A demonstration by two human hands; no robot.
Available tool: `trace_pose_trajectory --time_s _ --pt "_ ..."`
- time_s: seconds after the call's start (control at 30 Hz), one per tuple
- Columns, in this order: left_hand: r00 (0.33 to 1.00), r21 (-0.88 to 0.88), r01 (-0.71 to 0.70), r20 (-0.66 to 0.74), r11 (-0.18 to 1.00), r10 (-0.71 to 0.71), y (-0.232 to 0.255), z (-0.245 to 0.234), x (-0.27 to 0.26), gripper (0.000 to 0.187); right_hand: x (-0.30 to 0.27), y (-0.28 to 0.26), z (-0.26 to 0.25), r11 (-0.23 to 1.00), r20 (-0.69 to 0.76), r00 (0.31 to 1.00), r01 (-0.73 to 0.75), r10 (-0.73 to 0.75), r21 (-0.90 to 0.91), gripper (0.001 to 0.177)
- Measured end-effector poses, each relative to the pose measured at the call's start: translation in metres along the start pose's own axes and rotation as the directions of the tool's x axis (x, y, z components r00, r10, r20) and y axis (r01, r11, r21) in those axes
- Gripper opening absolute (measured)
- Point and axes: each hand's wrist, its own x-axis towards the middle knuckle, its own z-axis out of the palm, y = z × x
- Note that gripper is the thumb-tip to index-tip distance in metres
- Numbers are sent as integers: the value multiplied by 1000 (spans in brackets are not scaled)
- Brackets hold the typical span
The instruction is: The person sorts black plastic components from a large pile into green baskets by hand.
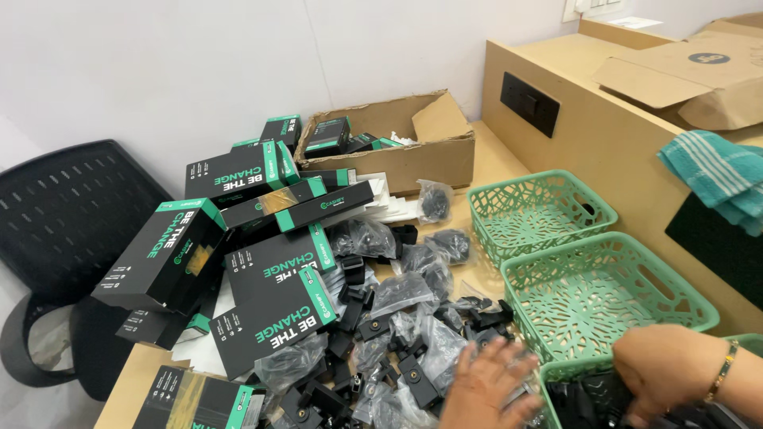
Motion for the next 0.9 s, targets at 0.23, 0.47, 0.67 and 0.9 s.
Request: trace_pose_trajectory --time_s 0.23,0.47,0.67,0.9 --pt "906 329 417 -230 847 -356 -94 -58 -47 78 60 -81 -114 985 -440 895 131 -71 109 61" --pt "849 295 472 103 831 -519 -166 3 -70 77 218 -128 -152 996 -622 783 56 -2 66 52" --pt "895 292 377 129 879 -427 -193 35 -89 76 341 -145 -151 972 -632 767 43 115 229 82" --pt "943 346 323 -43 881 -329 -197 52 -95 48 395 -159 -152 931 -574 792 21 206 364 117"
